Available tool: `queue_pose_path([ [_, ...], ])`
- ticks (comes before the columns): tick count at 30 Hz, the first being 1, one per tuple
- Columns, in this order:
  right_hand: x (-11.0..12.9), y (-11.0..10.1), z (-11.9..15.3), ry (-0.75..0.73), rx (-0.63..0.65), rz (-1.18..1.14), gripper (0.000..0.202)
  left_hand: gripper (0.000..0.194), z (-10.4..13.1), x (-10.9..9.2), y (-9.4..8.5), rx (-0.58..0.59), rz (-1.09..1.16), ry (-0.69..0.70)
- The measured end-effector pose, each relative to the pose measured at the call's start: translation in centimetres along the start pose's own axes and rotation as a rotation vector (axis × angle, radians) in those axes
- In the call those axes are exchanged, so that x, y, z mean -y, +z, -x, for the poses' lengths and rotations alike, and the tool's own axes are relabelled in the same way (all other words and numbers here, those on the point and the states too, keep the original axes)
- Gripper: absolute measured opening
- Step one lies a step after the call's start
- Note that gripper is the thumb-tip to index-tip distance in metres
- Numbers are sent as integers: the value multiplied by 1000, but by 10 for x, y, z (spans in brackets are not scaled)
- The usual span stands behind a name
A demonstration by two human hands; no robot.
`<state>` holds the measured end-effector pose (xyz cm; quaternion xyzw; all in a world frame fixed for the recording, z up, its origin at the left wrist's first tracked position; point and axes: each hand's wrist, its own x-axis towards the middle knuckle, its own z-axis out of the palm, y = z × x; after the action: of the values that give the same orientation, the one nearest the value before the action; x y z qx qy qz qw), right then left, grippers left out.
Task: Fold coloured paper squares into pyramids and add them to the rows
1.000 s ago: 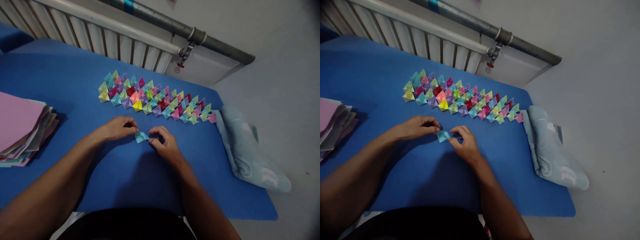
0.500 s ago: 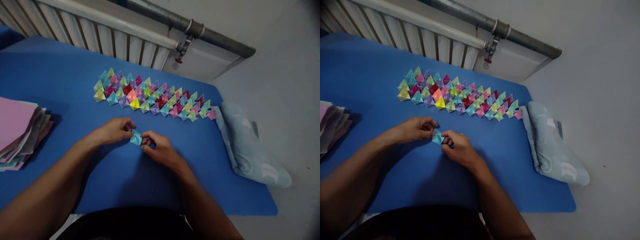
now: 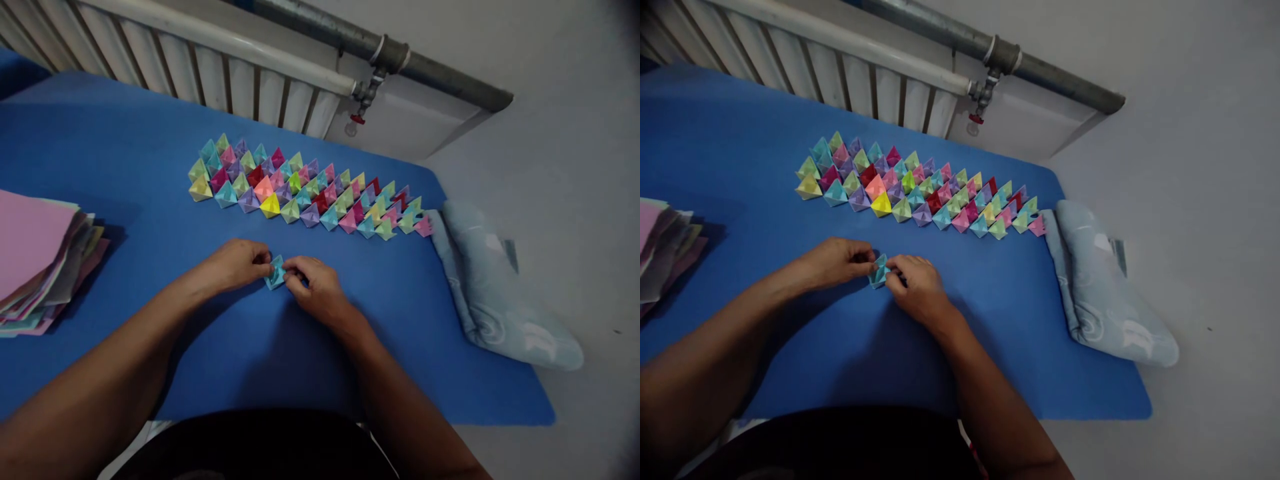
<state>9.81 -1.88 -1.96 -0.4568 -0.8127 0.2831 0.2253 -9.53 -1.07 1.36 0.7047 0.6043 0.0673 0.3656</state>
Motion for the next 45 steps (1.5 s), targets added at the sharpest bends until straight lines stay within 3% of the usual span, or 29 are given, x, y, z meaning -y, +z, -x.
queue_pose_path([
  [4,3,1,0,115,-48,-22,12,16,-1,1,3,-22,-60,-25],
  [15,18,1,-13,225,102,208,8,17,-3,-5,12,-41,-231,-27],
  [29,25,1,-18,259,171,357,16,18,-4,-9,11,-16,-303,-36],
  [38,18,4,-13,191,71,332,15,24,-3,-12,14,-45,-339,-27],
  [45,19,4,-17,226,123,386,17,25,-4,-11,15,-40,-411,-28],
])
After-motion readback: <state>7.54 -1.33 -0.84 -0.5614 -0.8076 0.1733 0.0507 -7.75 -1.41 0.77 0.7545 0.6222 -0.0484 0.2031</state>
